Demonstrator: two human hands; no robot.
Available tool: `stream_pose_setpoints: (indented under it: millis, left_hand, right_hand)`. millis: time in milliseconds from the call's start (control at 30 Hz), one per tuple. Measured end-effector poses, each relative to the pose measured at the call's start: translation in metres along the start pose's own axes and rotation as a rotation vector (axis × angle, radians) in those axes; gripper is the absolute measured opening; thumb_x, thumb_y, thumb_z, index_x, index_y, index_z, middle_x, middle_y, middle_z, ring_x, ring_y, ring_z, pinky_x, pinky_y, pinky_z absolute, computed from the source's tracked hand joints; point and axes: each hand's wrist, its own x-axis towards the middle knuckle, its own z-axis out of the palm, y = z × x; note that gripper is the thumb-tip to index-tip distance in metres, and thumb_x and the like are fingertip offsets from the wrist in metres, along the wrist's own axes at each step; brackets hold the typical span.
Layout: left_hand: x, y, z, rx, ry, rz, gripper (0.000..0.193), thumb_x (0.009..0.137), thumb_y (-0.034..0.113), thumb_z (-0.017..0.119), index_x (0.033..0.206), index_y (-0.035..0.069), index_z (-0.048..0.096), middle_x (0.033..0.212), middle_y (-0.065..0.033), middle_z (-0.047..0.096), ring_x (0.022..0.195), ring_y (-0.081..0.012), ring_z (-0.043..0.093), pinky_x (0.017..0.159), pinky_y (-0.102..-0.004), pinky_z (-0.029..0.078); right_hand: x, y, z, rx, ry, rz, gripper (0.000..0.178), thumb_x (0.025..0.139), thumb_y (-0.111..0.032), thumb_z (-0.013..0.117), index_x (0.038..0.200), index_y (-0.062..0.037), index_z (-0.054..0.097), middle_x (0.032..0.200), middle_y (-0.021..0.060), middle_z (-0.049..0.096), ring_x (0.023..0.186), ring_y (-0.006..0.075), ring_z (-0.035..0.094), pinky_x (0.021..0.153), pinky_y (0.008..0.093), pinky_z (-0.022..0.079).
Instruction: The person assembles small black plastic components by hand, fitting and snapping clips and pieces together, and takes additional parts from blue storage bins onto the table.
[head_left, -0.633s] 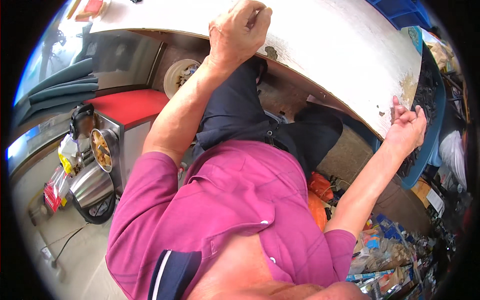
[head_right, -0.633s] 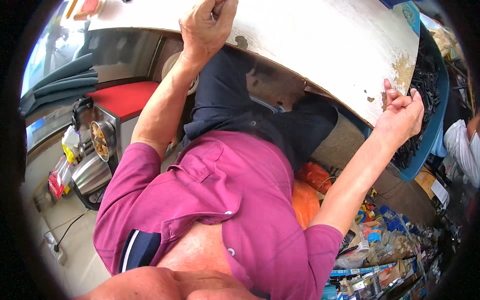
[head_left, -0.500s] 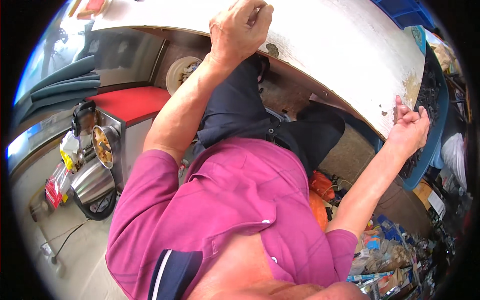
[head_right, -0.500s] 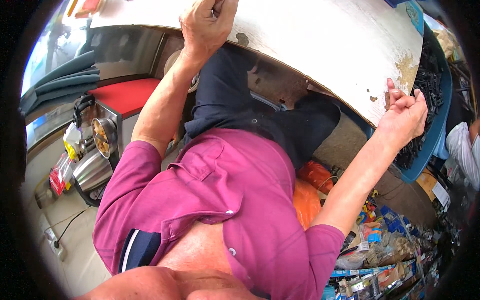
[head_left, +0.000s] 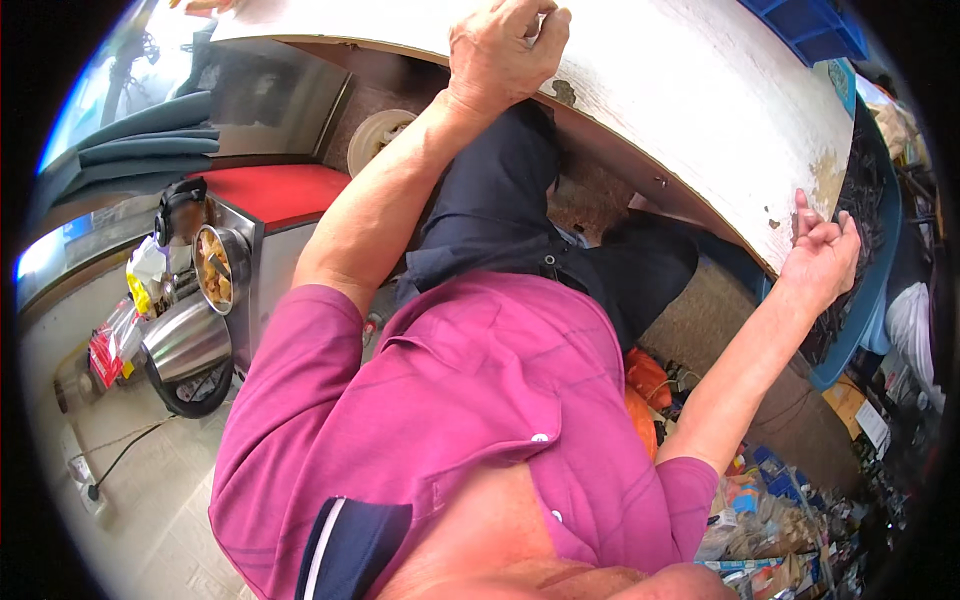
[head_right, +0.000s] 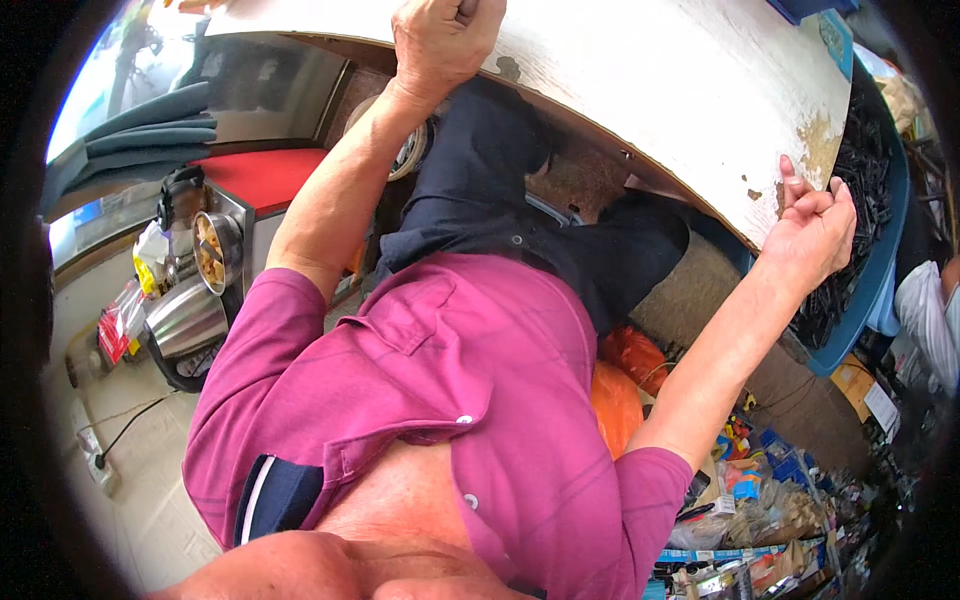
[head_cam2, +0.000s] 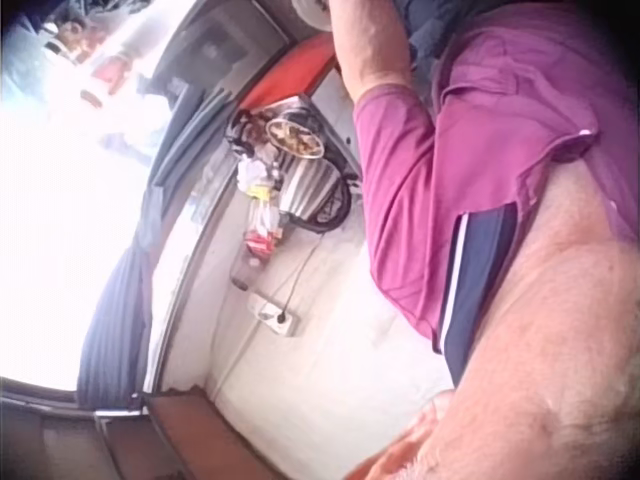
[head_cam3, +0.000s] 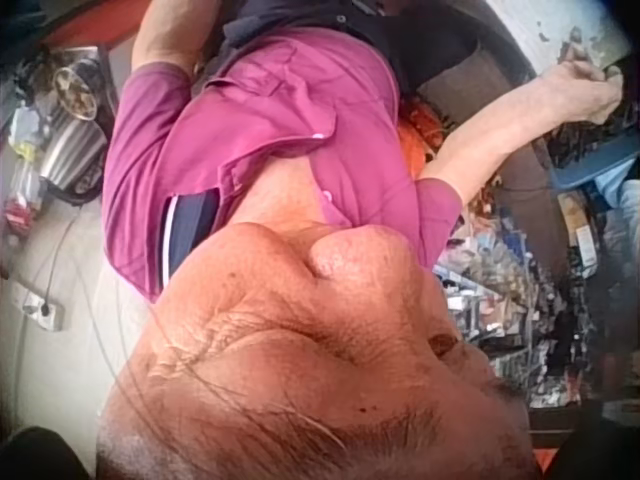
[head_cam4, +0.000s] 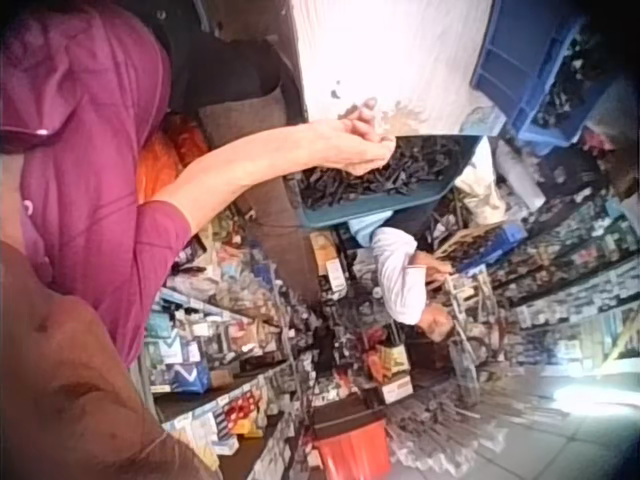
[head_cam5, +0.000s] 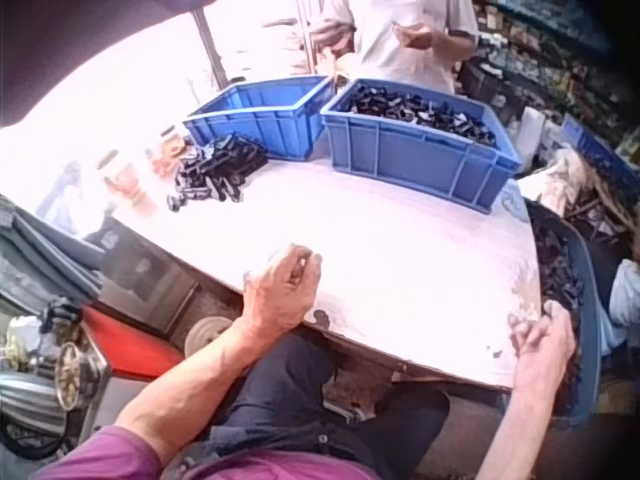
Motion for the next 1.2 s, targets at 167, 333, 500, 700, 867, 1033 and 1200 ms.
stream_pose_setpoints:
  millis: [167, 333, 500, 700, 867, 1033, 1200]
  left_hand:
    - [0.004, 0.004, -0.004, 0.024, -0.014, 0.061, 0.009, 0.087, 0.015, 0.069, 0.087, 0.007, 0.065, 0.063, -0.0096, 0.060, 0.054, -0.0259, 0.061, 0.052, -0.0357, 0.049]
    - [0.001, 0.001, -0.003, 0.015, -0.060, 0.018, 0.013, 0.087, 0.016, 0.068, 0.094, 0.005, 0.065, 0.067, -0.0110, 0.060, 0.058, -0.0240, 0.061, 0.054, -0.0375, 0.048]
    - [0.001, -0.009, 0.007, 0.076, 0.103, 0.204, 0.011, 0.079, 0.020, 0.071, 0.074, 0.011, 0.066, 0.070, -0.0066, 0.066, 0.064, -0.0244, 0.067, 0.058, -0.0360, 0.055]
    - [0.001, -0.013, 0.000, 0.085, 0.080, 0.143, 0.014, 0.080, 0.022, 0.069, 0.074, 0.010, 0.067, 0.069, -0.0075, 0.066, 0.065, -0.0242, 0.068, 0.058, -0.0358, 0.056]
    - [0.001, -0.022, -0.004, -0.058, 0.003, 0.167, 0.017, 0.080, 0.023, 0.073, 0.082, 0.007, 0.068, 0.064, -0.0054, 0.060, 0.060, -0.0199, 0.061, 0.059, -0.0325, 0.050]
    - [0.005, -0.026, -0.023, -0.373, -0.198, -0.039, 0.020, 0.087, 0.024, 0.069, 0.087, 0.004, 0.069, 0.070, -0.0069, 0.066, 0.067, -0.0166, 0.065, 0.065, -0.0303, 0.054]
    - [0.005, -0.036, -0.029, -0.539, -0.186, -0.107, 0.019, 0.089, 0.020, 0.065, 0.089, 0.001, 0.069, 0.076, -0.0103, 0.069, 0.070, -0.0176, 0.067, 0.067, -0.0305, 0.055]
  right_hand:
    - [0.001, 0.000, 0.000, -0.005, 0.020, -0.002, 0.032, 0.092, -0.008, 0.054, 0.108, 0.0196, 0.050, 0.050, 0.0106, 0.041, 0.053, 0.0285, 0.056, 0.081, 0.0622, 0.058]
    - [0.003, 0.003, -0.005, 0.016, 0.013, -0.013, 0.026, 0.090, -0.008, 0.057, 0.102, 0.0147, 0.056, 0.050, 0.0110, 0.042, 0.054, 0.0296, 0.057, 0.083, 0.0638, 0.056]
    - [0.008, 0.007, -0.010, 0.005, -0.039, -0.021, 0.029, 0.091, -0.011, 0.056, 0.103, 0.0151, 0.055, 0.049, 0.0107, 0.041, 0.055, 0.0289, 0.055, 0.084, 0.0631, 0.056]
    - [0.005, 0.005, -0.002, -0.096, -0.002, -0.059, 0.037, 0.091, -0.010, 0.055, 0.111, 0.0198, 0.049, 0.050, 0.0104, 0.038, 0.055, 0.0275, 0.052, 0.084, 0.0606, 0.058]
    - [0.009, 0.005, -0.002, -0.134, 0.008, -0.039, 0.033, 0.090, -0.006, 0.055, 0.113, 0.0168, 0.050, 0.047, 0.0113, 0.037, 0.051, 0.0283, 0.051, 0.084, 0.0589, 0.058]
    - [0.012, 0.004, -0.008, -0.184, -0.002, -0.059, 0.037, 0.089, -0.008, 0.055, 0.114, 0.0188, 0.050, 0.048, 0.0091, 0.037, 0.053, 0.0255, 0.053, 0.084, 0.0544, 0.059]
    - [0.009, 0.009, 0.009, -0.233, 0.080, -0.057, 0.034, 0.088, -0.006, 0.056, 0.111, 0.0184, 0.053, 0.047, 0.0079, 0.037, 0.050, 0.0233, 0.051, 0.081, 0.0529, 0.060]
